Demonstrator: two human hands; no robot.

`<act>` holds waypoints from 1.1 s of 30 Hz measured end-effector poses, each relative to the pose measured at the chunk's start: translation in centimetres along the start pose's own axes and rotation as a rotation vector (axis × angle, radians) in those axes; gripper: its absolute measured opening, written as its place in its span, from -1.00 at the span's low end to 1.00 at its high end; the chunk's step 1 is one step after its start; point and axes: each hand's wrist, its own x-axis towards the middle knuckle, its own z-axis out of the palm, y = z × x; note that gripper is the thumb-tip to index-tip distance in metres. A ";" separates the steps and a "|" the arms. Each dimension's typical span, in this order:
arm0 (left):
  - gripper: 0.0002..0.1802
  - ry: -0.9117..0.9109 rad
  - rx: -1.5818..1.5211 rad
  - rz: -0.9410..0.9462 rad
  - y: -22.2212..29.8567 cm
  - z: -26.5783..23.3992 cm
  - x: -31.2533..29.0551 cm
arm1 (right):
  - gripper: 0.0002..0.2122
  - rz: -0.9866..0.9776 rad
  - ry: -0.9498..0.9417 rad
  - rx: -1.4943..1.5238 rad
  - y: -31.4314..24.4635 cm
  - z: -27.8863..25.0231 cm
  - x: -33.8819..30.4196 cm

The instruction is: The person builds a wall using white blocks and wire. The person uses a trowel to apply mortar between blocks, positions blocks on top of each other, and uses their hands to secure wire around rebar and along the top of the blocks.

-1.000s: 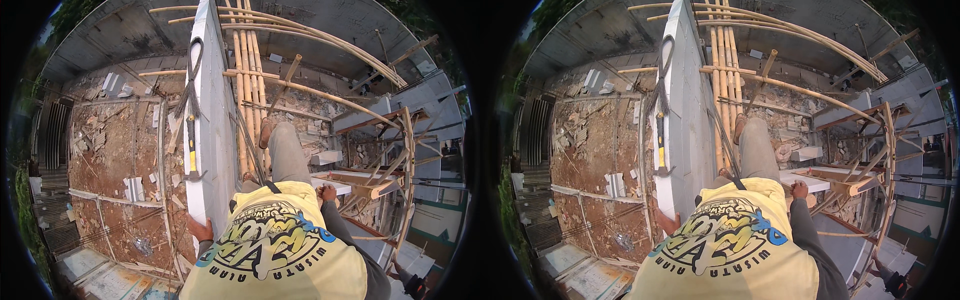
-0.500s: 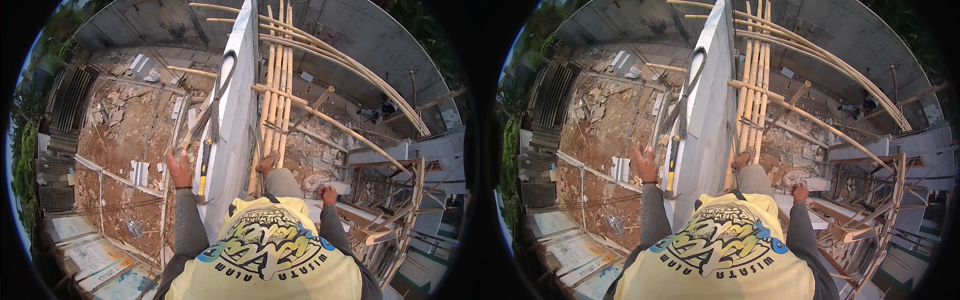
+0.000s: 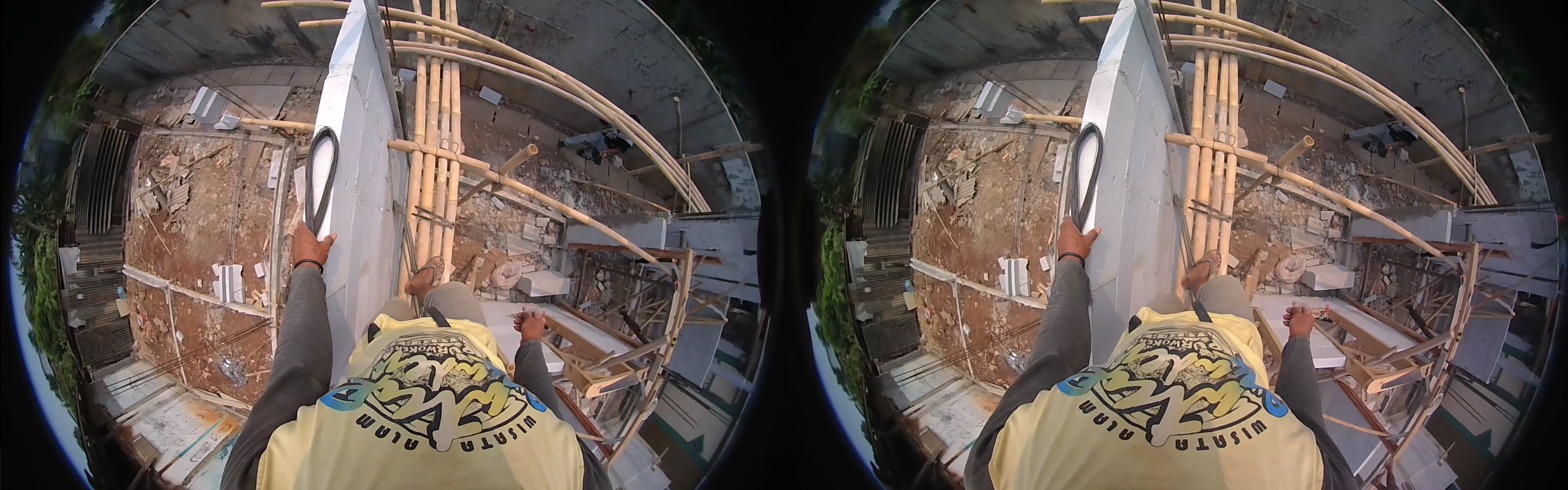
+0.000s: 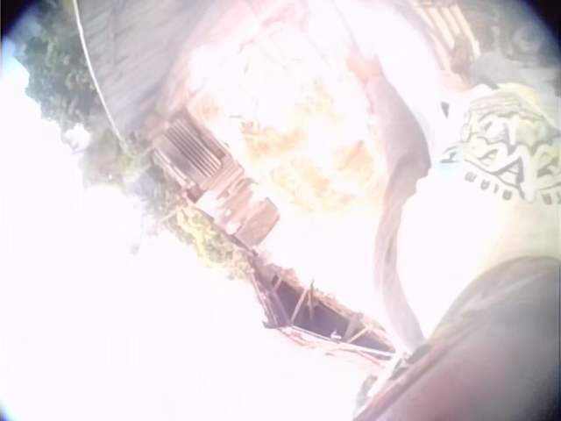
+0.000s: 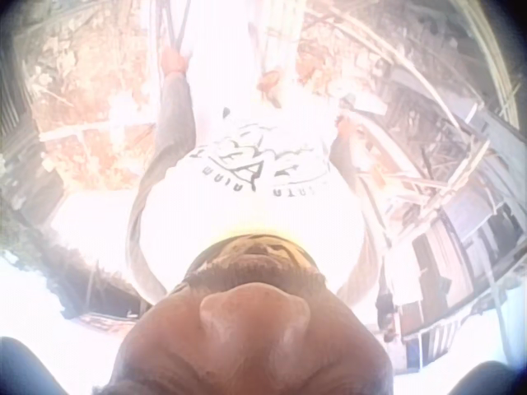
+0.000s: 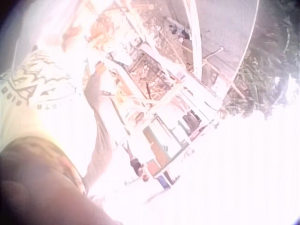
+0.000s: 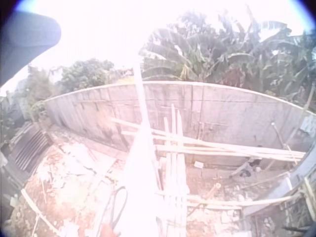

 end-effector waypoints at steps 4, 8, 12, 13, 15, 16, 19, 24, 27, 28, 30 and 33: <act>-0.06 -0.033 -0.017 -0.006 0.9 -0.1 0.7 | -0.89 0.114 0.000 -0.006 -0.2 -0.4 -0.4; -0.09 -0.017 -0.008 0.033 1.1 -0.4 0.9 | -0.90 0.096 0.003 0.004 -3.7 0.6 0.4; -0.12 -0.027 -0.024 0.048 1.5 -0.8 1.0 | -0.90 0.042 0.014 0.045 -8.0 2.1 1.8; -0.13 -0.021 -0.022 0.047 1.6 -0.8 1.1 | -0.89 0.021 0.011 0.063 -8.9 2.5 2.3; -0.13 -0.041 -0.041 0.054 1.9 -1.0 1.1 | -0.88 -0.018 -0.013 0.076 -10.9 3.7 3.1; -0.13 -0.043 -0.043 0.053 1.9 -0.9 1.1 | -0.87 -0.041 -0.037 0.067 -12.3 4.7 4.0; -0.09 -0.047 -0.057 0.042 1.7 -0.7 0.8 | -0.86 -0.069 -0.132 -0.023 -15.9 9.2 7.1; -0.05 -0.086 -0.069 0.031 1.0 -0.1 0.6 | -0.84 0.070 -0.408 -0.297 -17.2 18.7 14.7; -0.08 -0.105 -0.072 -0.010 2.1 -1.4 0.4 | -0.84 0.117 -0.484 -0.388 -17.4 22.3 17.4; -0.08 -0.102 -0.073 -0.016 2.1 -1.1 0.7 | -0.86 0.136 -0.450 -0.345 -18.0 23.4 18.1; -0.06 -0.076 -0.048 0.004 2.1 -0.8 1.0 | -0.84 0.155 -0.455 -0.356 -18.8 23.9 18.1; -0.03 -0.117 -0.052 -0.066 2.0 -1.0 0.9 | -0.84 0.035 -0.487 -0.346 -22.1 23.1 18.5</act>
